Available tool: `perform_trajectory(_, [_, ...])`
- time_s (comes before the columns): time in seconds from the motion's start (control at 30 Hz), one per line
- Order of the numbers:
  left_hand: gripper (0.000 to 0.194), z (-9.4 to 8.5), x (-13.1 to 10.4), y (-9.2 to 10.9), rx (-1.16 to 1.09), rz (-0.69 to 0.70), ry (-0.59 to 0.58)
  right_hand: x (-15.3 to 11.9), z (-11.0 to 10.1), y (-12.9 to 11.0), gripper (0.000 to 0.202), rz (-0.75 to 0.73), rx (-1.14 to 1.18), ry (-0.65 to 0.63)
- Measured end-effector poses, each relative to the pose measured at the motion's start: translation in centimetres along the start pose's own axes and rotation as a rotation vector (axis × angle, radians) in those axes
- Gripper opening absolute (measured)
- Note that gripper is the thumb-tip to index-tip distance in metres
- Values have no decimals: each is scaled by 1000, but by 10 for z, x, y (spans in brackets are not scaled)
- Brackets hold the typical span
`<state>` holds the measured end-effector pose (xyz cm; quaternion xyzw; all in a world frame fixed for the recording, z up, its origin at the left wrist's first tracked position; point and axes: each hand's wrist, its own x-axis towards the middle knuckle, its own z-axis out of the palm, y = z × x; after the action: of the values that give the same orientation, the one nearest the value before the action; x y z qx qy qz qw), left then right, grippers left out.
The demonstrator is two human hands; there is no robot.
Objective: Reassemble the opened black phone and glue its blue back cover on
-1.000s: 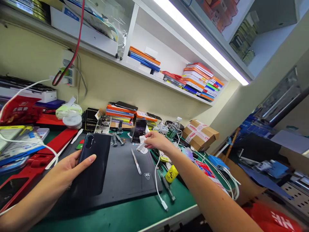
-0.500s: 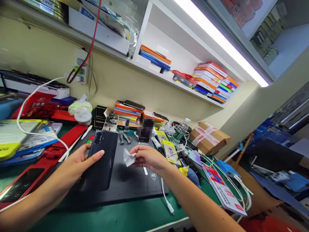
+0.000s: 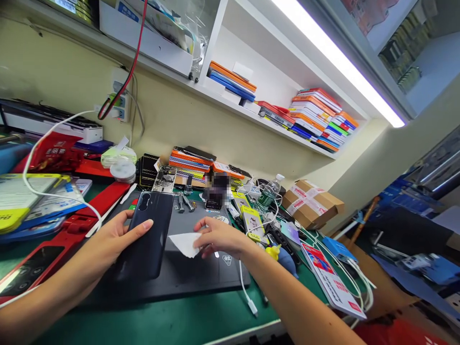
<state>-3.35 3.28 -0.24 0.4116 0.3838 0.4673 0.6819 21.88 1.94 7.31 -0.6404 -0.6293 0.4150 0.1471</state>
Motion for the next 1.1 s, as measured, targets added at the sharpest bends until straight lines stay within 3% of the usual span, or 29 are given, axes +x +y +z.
perform_trajectory(0.1, [50,1,-1,2,8,-1,17,4,3,1,29,28,-219,89])
perform_trajectory(0.27, [48,0,-5,7,43,-13,27,7,22,-3,31,-71,-416,250])
perform_trajectory(0.4, [48,-1,-5,7,53,-17,19,1,33,-9,29,-136,-359,164])
perform_trajectory(0.5, [48,-1,-3,5,56,-13,9,-1,27,-9,24,-122,-248,115])
perform_trajectory(0.67, [52,-1,-3,2,90,-25,17,-10,11,-3,27,-111,-221,270])
perform_trajectory(0.8, [53,-2,-3,2,85,-19,9,-49,21,7,30,-140,-262,320])
perform_trajectory(0.87, [53,-2,-4,2,85,-12,22,-75,25,24,38,-124,-213,475])
perform_trajectory(1.0, [50,1,-6,2,54,-28,42,-112,11,80,40,57,-44,1156])
perform_trajectory(1.03, [50,2,-6,2,47,-38,35,-116,5,94,45,109,-47,1239])
perform_trajectory(1.1, [51,3,-7,1,37,-51,16,-117,-7,117,61,160,-57,1258])
